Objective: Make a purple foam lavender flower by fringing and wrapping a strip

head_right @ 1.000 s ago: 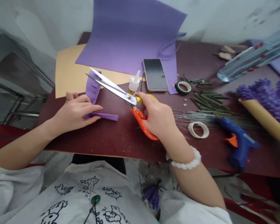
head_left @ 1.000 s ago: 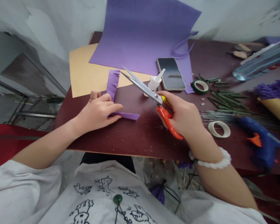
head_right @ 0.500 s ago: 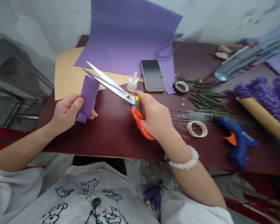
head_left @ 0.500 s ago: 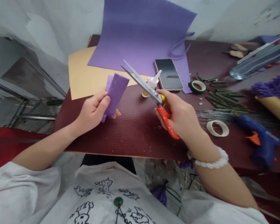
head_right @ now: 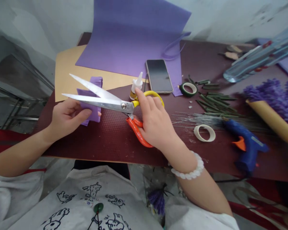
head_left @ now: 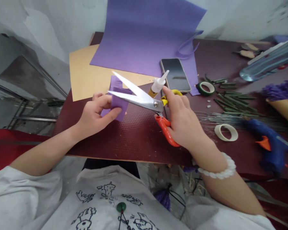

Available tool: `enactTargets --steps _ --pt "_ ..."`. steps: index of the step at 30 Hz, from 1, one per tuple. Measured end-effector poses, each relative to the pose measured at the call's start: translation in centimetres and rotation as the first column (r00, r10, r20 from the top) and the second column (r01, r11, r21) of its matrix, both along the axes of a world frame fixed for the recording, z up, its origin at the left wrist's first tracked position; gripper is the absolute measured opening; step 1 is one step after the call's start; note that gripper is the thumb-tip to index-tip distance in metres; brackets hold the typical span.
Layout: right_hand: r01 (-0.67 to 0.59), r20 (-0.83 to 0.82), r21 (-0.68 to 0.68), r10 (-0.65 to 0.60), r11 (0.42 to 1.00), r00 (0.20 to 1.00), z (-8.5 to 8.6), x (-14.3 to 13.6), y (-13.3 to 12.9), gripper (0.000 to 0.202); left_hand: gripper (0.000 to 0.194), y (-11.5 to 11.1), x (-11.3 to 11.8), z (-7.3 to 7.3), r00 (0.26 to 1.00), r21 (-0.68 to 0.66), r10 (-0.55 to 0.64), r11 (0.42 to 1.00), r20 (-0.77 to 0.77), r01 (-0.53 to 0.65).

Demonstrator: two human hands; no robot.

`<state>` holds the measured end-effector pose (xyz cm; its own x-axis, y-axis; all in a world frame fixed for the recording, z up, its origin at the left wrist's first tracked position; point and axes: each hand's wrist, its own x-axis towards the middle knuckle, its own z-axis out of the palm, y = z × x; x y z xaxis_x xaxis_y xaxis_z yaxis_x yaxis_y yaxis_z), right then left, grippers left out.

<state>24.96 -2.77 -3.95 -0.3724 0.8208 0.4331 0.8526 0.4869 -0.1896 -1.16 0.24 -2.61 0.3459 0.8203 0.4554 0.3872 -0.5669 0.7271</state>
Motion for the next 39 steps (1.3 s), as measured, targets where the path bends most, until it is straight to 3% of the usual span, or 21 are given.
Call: enactTargets --steps 3,8,14,19,23,31,39 --pt "-0.030 0.024 0.022 0.029 0.999 0.999 -0.15 -0.30 -0.12 0.069 0.014 -0.16 -0.02 0.09 0.999 -0.057 -0.020 0.998 0.026 0.021" --pt "-0.061 0.043 0.040 0.059 0.997 0.997 -0.44 -0.33 -0.11 0.072 0.012 -0.26 -0.15 0.26 0.959 -0.088 -0.153 0.980 0.237 0.178" --pt "-0.092 0.064 0.060 0.088 0.994 0.994 -0.69 -0.43 -0.12 0.072 0.010 -0.35 -0.30 0.76 0.997 -0.008 -0.046 0.999 0.060 0.047" --pt "-0.093 0.060 0.020 0.091 0.996 0.994 -0.82 -0.47 -0.20 0.070 0.006 -0.74 0.04 1.02 0.978 -0.182 -0.101 0.974 0.180 0.134" --pt "-0.090 0.059 -0.027 0.092 0.996 0.994 -0.90 -0.37 -0.28 0.071 0.018 -0.75 0.21 0.98 0.963 -0.249 -0.117 0.952 0.241 0.178" --pt "-0.089 0.047 -0.066 0.092 0.994 0.995 -0.61 -0.52 -0.37 0.067 0.006 -0.43 0.01 0.91 0.996 -0.027 0.075 0.997 0.046 -0.074" --pt "-0.085 0.060 -0.085 0.090 0.993 0.994 -0.71 -0.62 -0.40 0.061 0.009 -0.19 0.01 0.61 0.991 -0.013 -0.046 0.999 0.126 0.048"
